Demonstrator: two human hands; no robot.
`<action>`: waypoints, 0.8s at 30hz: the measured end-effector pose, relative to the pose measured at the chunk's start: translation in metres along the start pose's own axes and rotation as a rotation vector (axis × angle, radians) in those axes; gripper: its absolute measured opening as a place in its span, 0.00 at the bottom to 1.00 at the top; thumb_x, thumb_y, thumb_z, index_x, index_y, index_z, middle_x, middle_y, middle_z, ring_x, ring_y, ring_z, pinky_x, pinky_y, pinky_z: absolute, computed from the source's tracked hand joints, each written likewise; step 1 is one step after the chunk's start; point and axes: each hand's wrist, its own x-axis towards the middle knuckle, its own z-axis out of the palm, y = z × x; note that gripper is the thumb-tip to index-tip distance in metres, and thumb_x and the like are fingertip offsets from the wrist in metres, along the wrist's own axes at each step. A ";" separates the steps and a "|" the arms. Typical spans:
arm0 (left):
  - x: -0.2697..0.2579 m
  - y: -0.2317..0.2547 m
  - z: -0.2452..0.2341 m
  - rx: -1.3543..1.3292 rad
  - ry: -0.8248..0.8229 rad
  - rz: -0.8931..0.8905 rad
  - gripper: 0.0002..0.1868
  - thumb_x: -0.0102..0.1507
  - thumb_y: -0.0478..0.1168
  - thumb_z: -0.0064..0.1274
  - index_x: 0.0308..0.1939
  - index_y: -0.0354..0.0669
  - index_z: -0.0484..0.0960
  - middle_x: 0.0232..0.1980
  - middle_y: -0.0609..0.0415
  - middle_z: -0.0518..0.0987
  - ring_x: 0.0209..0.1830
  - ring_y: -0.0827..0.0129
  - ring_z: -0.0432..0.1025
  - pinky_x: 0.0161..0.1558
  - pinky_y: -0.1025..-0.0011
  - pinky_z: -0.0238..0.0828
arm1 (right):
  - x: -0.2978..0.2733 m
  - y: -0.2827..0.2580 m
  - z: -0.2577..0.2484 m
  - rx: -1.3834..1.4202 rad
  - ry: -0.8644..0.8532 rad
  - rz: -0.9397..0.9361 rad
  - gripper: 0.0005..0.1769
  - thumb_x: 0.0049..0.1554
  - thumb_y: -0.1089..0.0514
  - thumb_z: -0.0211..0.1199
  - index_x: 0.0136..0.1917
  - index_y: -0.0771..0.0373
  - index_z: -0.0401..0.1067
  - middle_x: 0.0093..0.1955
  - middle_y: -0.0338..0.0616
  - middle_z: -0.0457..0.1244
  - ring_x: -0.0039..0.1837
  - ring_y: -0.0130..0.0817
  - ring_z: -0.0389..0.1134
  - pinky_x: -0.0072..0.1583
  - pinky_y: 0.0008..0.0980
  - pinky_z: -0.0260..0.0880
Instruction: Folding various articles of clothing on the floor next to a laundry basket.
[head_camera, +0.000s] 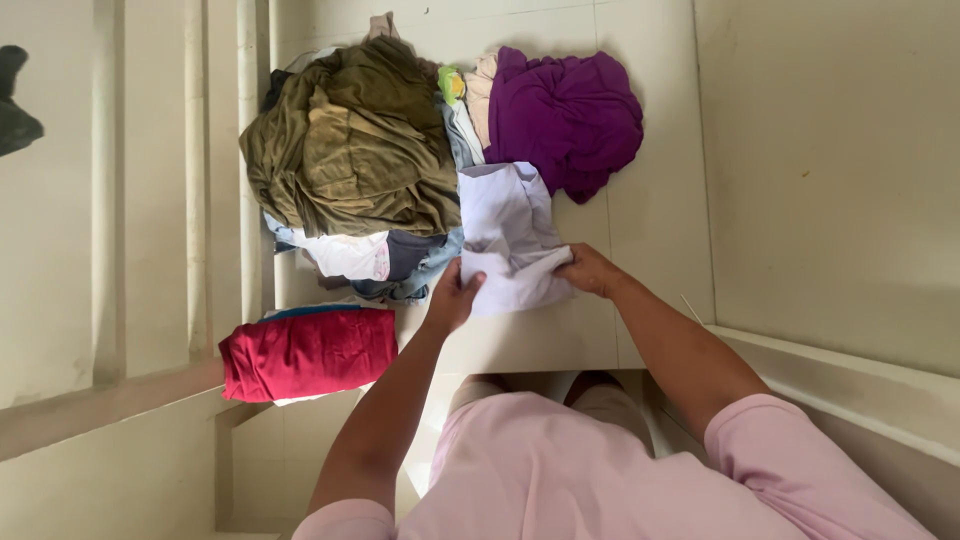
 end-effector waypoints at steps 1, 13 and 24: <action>0.012 0.003 -0.002 -0.001 -0.001 -0.005 0.22 0.69 0.40 0.56 0.65 0.38 0.71 0.51 0.56 0.79 0.50 0.74 0.70 0.54 0.74 0.67 | 0.008 0.000 -0.004 0.002 0.000 0.005 0.21 0.53 0.66 0.65 0.62 0.64 0.75 0.58 0.42 0.71 0.59 0.32 0.70 0.64 0.31 0.68; 0.104 -0.023 -0.022 0.100 0.140 0.134 0.14 0.75 0.43 0.49 0.61 0.40 0.74 0.42 0.62 0.76 0.38 0.81 0.64 0.44 0.79 0.66 | 0.066 0.003 -0.017 0.366 0.081 -0.081 0.28 0.54 0.70 0.59 0.69 0.64 0.66 0.62 0.43 0.67 0.62 0.33 0.69 0.65 0.34 0.68; 0.161 -0.041 -0.021 0.229 0.372 -0.136 0.23 0.72 0.53 0.44 0.61 0.40 0.76 0.52 0.50 0.82 0.51 0.66 0.72 0.57 0.67 0.69 | 0.120 0.038 -0.010 0.095 0.487 -0.021 0.38 0.59 0.49 0.64 0.76 0.64 0.56 0.70 0.51 0.63 0.69 0.40 0.65 0.69 0.38 0.64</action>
